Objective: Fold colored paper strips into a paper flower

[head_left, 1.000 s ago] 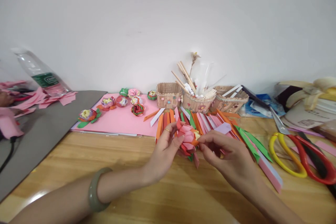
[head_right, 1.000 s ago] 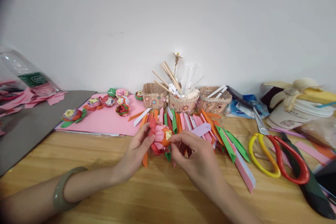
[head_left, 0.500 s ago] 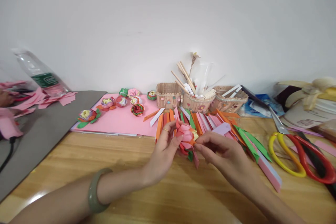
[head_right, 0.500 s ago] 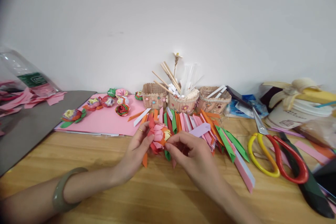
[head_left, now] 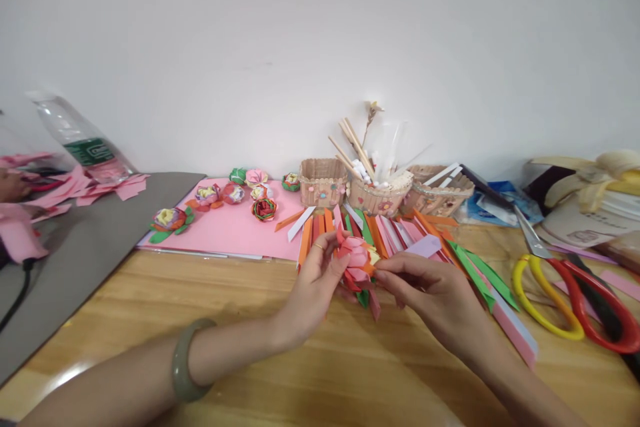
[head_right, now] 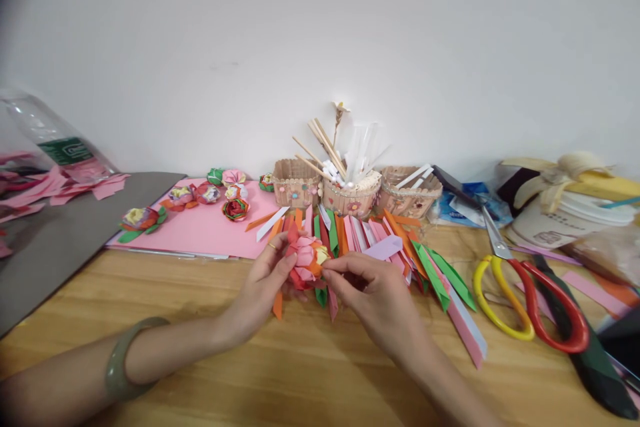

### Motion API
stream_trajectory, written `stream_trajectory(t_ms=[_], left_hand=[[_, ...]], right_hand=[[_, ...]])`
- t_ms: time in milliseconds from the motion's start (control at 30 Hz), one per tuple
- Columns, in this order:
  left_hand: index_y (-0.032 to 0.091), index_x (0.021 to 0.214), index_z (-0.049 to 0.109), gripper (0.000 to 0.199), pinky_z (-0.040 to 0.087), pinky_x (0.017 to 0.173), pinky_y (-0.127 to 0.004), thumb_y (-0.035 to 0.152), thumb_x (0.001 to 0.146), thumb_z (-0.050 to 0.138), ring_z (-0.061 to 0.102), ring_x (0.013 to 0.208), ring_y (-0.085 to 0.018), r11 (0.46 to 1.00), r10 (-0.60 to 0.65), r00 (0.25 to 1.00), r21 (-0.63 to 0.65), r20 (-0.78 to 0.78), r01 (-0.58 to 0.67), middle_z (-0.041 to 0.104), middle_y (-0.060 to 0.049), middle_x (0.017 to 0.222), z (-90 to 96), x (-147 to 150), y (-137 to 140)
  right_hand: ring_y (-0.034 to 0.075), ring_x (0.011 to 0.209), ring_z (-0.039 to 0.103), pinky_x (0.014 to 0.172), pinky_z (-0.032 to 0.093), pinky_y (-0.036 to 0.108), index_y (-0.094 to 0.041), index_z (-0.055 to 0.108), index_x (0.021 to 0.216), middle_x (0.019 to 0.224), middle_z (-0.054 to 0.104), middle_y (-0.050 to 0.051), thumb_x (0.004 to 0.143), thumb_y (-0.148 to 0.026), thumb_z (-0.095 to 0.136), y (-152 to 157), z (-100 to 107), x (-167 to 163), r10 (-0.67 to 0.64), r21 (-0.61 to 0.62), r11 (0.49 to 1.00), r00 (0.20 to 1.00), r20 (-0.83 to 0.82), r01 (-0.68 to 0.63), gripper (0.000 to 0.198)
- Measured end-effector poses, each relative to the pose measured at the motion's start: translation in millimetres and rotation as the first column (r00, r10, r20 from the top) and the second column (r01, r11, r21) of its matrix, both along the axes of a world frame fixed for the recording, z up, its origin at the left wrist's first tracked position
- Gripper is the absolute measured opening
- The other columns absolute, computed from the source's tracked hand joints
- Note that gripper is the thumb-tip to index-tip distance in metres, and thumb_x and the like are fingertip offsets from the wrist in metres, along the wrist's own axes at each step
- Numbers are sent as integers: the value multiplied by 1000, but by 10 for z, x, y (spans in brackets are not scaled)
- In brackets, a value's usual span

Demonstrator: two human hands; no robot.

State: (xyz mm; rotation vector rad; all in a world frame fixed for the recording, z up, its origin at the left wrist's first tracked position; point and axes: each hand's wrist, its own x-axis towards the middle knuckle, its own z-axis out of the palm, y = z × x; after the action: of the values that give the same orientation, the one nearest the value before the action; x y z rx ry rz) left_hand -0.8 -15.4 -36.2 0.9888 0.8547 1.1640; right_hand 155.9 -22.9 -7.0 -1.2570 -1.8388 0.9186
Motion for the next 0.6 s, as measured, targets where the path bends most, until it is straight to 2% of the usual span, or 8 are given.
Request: stream_trajectory(t_ms=[167,300,367,600], left_hand=[[22,106,47,34,50,51,-20,38,78,55,57,87,-18,1000,5,1000,22,-7,-4,54,-5,109,-6,-9,-10],[20,105,51,30,48,78,-26,34,78,56,49,109,-21,995,54,998,81,-32,-51,55,-5,112,-22,-13,-1],[20,105,51,31,46,83,-29,33,78,56,48,112,-21,996,52,998,77,-34,-49,55,-5,113,-33,-14,6],[20,106,50,34,49,66,-24,36,76,58,53,101,-21,999,-25,999,27,-23,25,54,-5,116,-47,-27,6]], right_hand=[[11,50,54,46,39,22,-18,66,69,57,64,1,80,-26,54,-19,23,-7,-15,79,997,997,79,8,18],[12,50,54,46,40,22,-19,65,62,54,63,0,80,-27,54,-35,58,-18,10,59,998,996,85,-15,23],[12,50,54,46,40,22,-19,66,61,55,63,1,80,-31,55,-34,66,-17,29,27,999,997,68,-31,25],[11,50,52,47,39,21,-17,65,60,55,62,1,77,-36,60,-10,40,10,56,-58,997,998,12,-55,26]])
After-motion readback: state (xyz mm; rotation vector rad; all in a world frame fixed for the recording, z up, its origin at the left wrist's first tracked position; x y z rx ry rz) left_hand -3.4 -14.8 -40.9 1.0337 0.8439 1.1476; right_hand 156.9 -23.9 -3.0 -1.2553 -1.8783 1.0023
